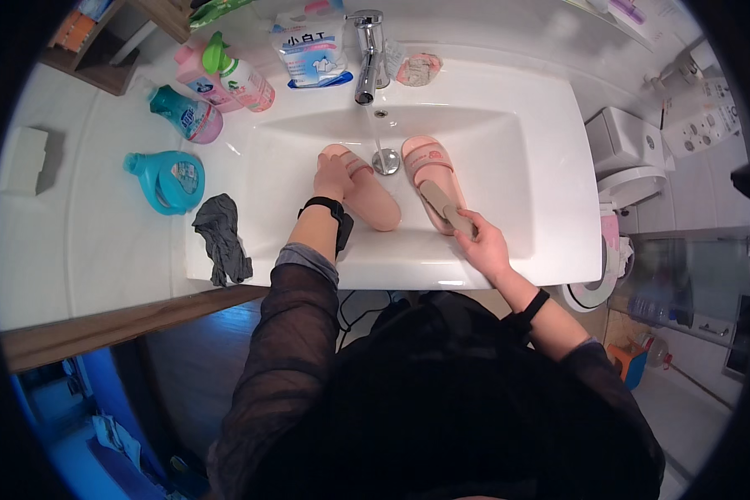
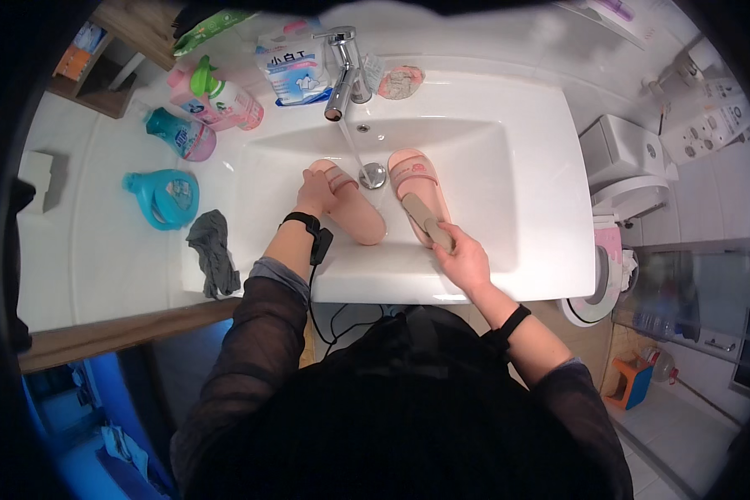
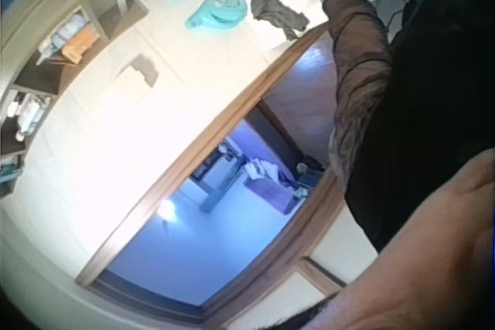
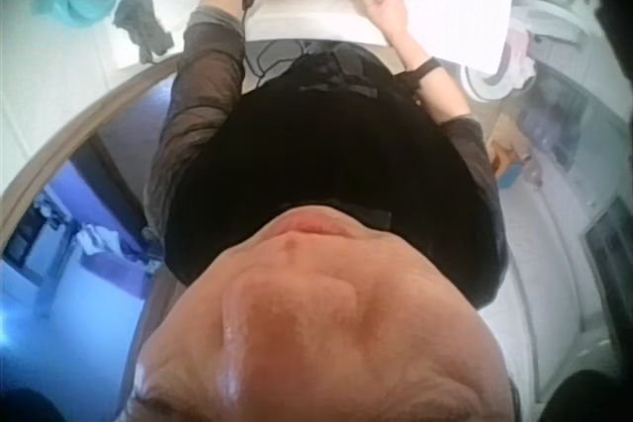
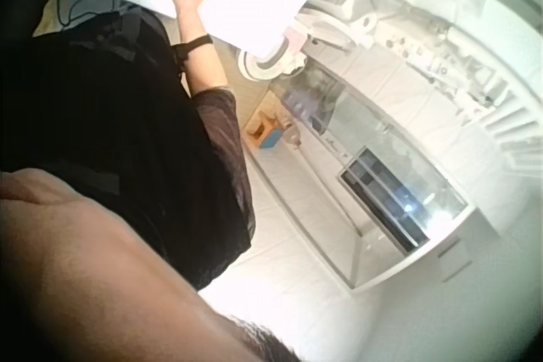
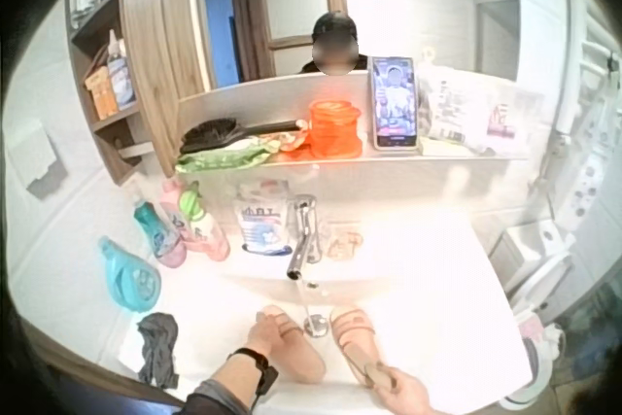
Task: The person scrubs a pair of pink slippers with a brush under running water in a bathroom sink. They rinse the slippers, apply a cleaning agent from a pouch, and continue scrubbing both slippers before rinsing again.
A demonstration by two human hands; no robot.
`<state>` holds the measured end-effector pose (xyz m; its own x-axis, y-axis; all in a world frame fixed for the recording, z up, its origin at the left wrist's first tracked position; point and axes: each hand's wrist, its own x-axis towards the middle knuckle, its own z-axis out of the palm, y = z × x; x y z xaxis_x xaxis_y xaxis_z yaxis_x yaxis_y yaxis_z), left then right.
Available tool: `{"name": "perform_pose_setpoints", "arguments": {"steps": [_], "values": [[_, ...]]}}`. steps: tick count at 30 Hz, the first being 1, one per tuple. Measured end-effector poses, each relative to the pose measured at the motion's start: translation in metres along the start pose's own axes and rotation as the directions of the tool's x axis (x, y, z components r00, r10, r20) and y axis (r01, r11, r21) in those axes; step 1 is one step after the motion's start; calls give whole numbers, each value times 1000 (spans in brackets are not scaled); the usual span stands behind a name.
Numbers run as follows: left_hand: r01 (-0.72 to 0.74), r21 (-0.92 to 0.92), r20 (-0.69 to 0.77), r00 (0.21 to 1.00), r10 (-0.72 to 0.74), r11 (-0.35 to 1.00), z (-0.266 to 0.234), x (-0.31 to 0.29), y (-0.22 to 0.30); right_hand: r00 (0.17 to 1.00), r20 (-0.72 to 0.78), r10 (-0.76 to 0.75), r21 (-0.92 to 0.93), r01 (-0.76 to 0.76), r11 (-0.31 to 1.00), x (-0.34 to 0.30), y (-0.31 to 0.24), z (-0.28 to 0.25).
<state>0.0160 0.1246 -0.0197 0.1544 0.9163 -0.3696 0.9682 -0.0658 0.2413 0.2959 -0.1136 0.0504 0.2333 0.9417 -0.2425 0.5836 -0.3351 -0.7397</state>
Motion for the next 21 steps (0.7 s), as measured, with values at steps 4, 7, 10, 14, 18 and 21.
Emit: {"name": "perform_pose_setpoints", "arguments": {"steps": [4,7,10,14,18,21], "values": [[-115,-68,-126,986,106,991,-5,-14,15,998,-26,-60,21,61,998,1,3,2],[-184,-39,-142,974,177,982,-4,-23,22,998,-13,-55,7,55,998,1,1,1],[-210,-27,-157,966,203,977,-9,-27,23,998,7,-56,3,56,998,-1,-2,1],[-276,-72,-173,950,261,958,-24,-41,20,999,2,-51,-8,52,999,-1,-4,0],[-351,-117,-175,928,329,929,-34,-47,25,999,10,-46,-25,46,999,-1,-2,2],[-473,-201,-194,877,439,858,-21,-32,29,998,0,-65,7,65,998,-1,0,3]]}}
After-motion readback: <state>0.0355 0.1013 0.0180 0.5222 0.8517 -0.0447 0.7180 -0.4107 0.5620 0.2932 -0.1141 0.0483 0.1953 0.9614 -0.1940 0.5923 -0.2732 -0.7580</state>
